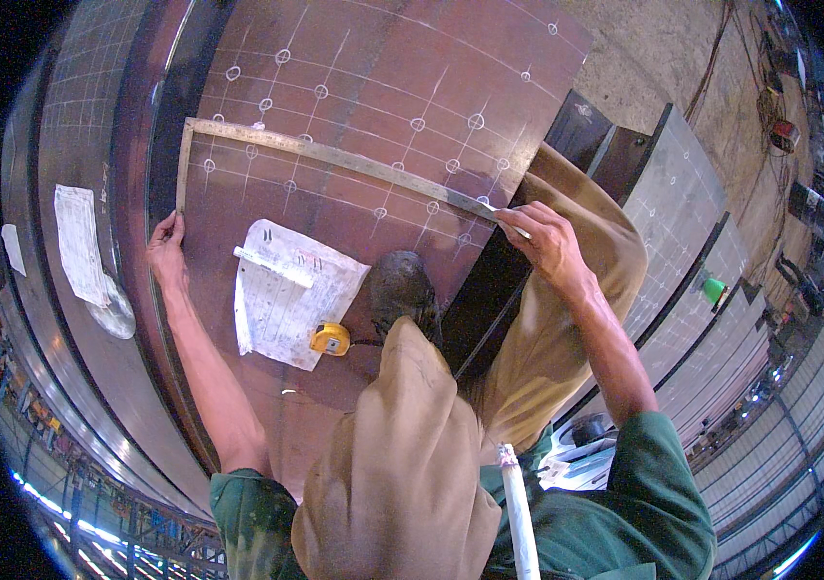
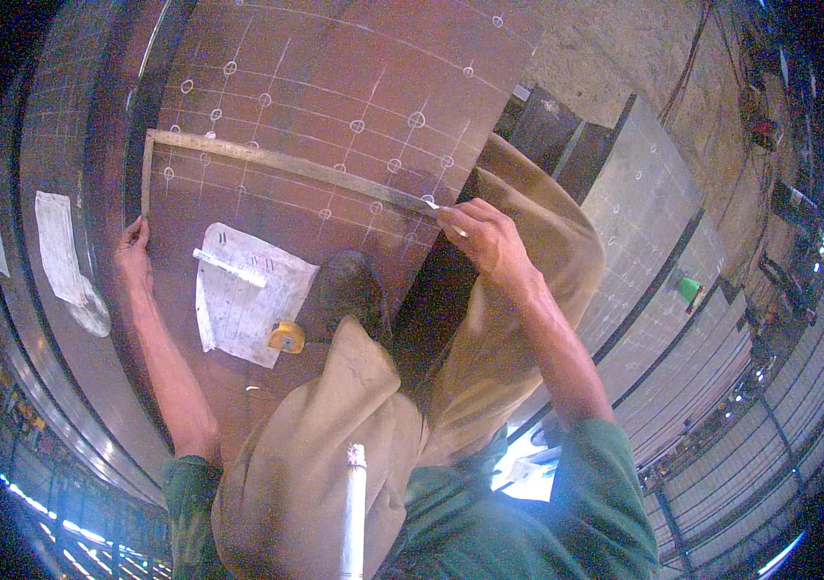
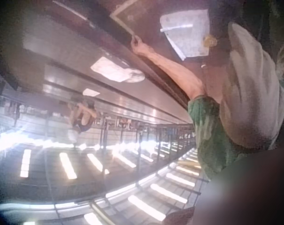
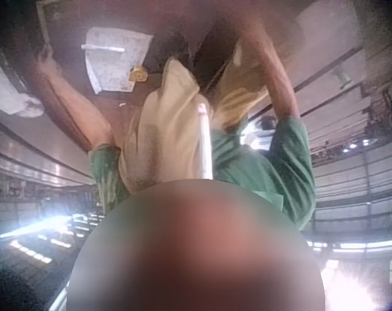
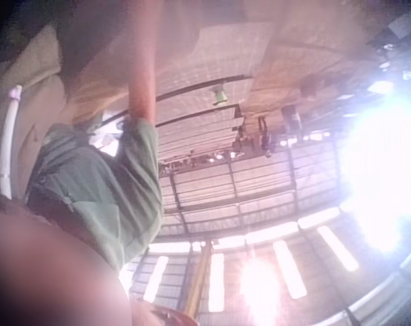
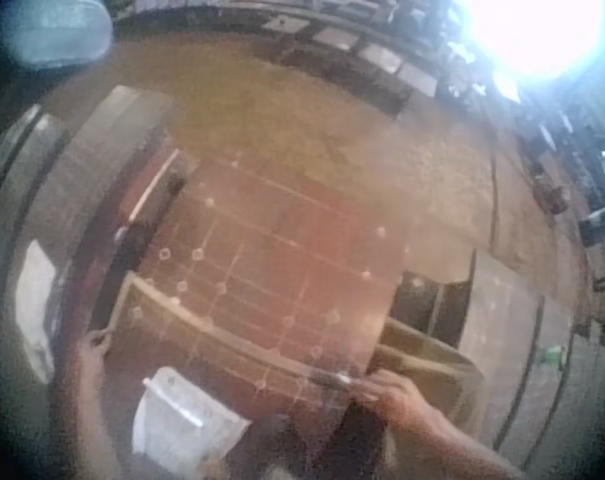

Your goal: The person uses a square ruler and a white marker to draw grid lines and circles on large metal sheets. They reposition the ruler repeatedly to create a pattern and then move to another sheet to continue marking.

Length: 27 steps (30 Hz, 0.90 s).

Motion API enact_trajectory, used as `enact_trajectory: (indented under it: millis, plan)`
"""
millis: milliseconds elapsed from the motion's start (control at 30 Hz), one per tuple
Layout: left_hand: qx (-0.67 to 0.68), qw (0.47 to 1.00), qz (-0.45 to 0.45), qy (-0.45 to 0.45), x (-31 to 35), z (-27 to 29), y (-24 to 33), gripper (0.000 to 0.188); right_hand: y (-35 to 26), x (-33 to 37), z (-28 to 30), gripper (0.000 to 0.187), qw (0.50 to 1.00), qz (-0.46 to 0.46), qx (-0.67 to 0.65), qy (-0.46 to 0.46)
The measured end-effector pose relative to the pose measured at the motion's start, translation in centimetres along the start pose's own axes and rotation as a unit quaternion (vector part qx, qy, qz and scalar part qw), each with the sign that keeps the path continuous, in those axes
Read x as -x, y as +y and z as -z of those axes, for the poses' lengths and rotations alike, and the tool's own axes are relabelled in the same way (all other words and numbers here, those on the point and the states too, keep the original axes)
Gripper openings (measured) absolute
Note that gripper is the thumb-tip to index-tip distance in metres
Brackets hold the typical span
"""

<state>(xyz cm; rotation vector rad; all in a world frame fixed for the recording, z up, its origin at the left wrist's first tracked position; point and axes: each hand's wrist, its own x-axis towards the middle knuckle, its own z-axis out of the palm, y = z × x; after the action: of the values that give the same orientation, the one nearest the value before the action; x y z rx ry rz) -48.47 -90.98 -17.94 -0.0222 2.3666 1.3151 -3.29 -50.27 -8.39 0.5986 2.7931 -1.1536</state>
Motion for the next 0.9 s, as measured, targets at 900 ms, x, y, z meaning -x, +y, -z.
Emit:
enact_trajectory:
  millis: [900]
  plan:
    - [0.051, 0.998, 0.001, 0.038, 7.0, 9.7, 3.7, 0.014, 1.1, 3.8, 3.5, 0.034, 0.871, -0.285, -0.104, 0.388]
